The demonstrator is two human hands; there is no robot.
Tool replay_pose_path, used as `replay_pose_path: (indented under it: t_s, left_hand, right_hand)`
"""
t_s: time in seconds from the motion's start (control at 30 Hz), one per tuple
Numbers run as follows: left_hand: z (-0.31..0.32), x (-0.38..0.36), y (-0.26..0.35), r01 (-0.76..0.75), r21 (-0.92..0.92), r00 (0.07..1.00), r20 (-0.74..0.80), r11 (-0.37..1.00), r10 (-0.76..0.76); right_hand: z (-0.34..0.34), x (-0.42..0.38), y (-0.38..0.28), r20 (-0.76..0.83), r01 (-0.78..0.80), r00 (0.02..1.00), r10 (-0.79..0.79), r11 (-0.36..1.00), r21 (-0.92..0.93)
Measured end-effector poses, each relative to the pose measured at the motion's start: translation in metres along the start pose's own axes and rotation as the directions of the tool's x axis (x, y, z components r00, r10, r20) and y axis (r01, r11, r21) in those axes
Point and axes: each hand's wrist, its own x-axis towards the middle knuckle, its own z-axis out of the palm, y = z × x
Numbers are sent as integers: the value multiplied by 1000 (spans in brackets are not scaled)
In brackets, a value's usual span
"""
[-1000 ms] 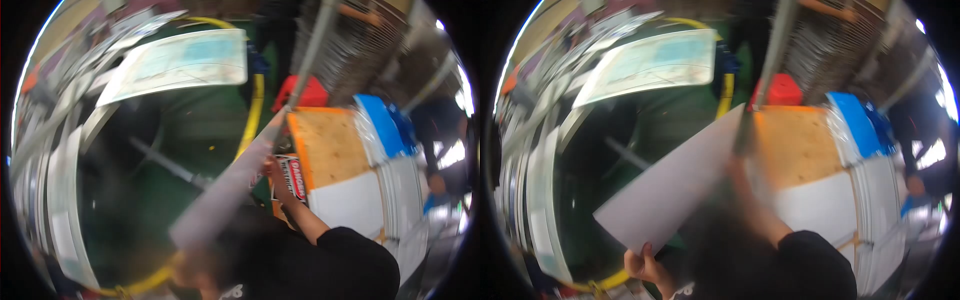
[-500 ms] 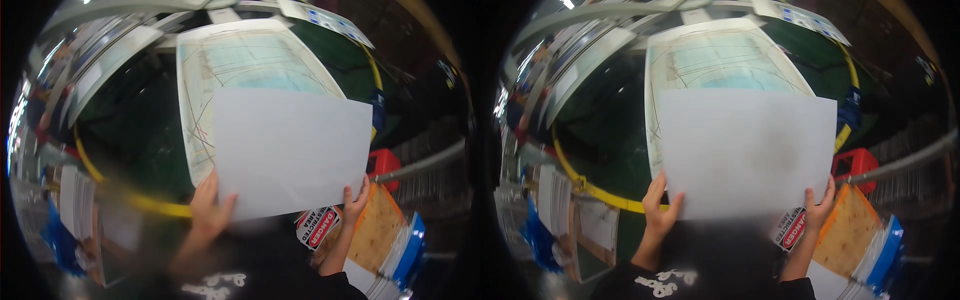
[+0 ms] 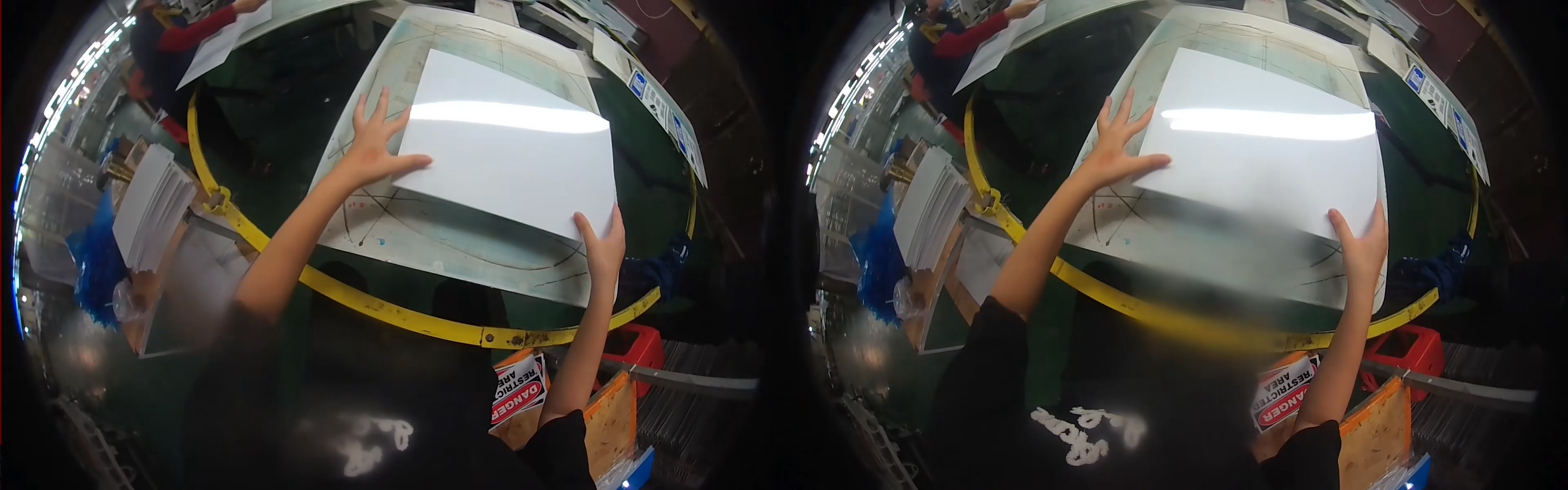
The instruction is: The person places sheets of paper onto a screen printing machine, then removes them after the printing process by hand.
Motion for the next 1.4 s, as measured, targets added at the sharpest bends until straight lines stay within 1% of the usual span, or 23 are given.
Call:
replay_pose_path:
  t_s: [0.1, 0.13, 0.2, 0.43, 0.5, 0.6, 0.7, 0.8, 0.87, 0.9, 0.93, 1.1, 1.17, 1.2, 1.3, 1.33, 1.4]
  left_hand:
    - [5, 15, -16, 77, 189, 996, 23, 979, -83]
    - [12, 19, -28, 66, 166, 997, 27, 984, -71]
    - [22, 24, -41, 56, 190, 997, 37, 980, -64]
    - [31, 28, -53, 46, 243, 997, 52, 969, -61]
    - [31, 28, -54, 60, 295, 995, 59, 954, -81]
    - [30, 28, -55, 77, 330, 991, 77, 941, -109]
    - [27, 26, -48, 106, 342, 987, 79, 934, -141]
    - [26, 26, -44, 143, 367, 980, 79, 919, -184]
    - [25, 26, -42, 159, 387, 973, 94, 908, -210]
    - [24, 27, -41, 161, 396, 970, 106, 904, -219]
    - [25, 28, -41, 161, 405, 967, 116, 900, -226]
    - [29, 24, -38, 152, 405, 978, 68, 902, -196]
    - [28, 23, -35, 158, 420, 977, 62, 893, -202]
    - [30, 20, -35, 137, 428, 985, 34, 893, -168]
    - [29, 20, -30, 120, 472, 985, 55, 873, -165]
    - [26, 20, -26, 116, 488, 984, 64, 865, -168]
    - [23, 23, -19, 102, 541, 978, 97, 835, -183]
  right_hand:
    - [27, 18, 10, -11, 21, 1000, -20, 995, 100]
    - [30, 19, 7, -34, 23, 999, -22, 999, 47]
    - [37, 20, 1, -79, 20, 997, -25, 998, -60]
    - [50, 30, 12, -44, 29, 999, -31, 998, -49]
    - [56, 32, 20, -49, 40, 998, -41, 999, -31]
    - [51, 30, 3, 20, 16, 1000, -16, 1000, -4]
    - [55, 30, 7, -5, 29, 1000, -29, 999, -20]
    - [59, 33, 14, -10, 90, 996, -90, 996, 16]
    - [64, 36, 25, -4, 92, 996, -92, 995, -34]
    - [66, 38, 31, -4, 89, 996, -89, 994, -61]
    - [65, 38, 31, 5, 80, 997, -80, 996, -49]
    - [66, 37, 28, 23, 72, 997, -72, 997, -7]
    - [65, 38, 26, 32, 57, 998, -55, 997, -52]
    - [64, 37, 24, 35, 49, 998, -46, 996, -75]
    - [62, 33, 16, 57, 21, 998, -17, 997, -71]
    - [60, 30, 9, 57, -19, 998, 26, 992, -126]
    - [56, 27, -2, 75, -40, 996, 49, 993, -111]
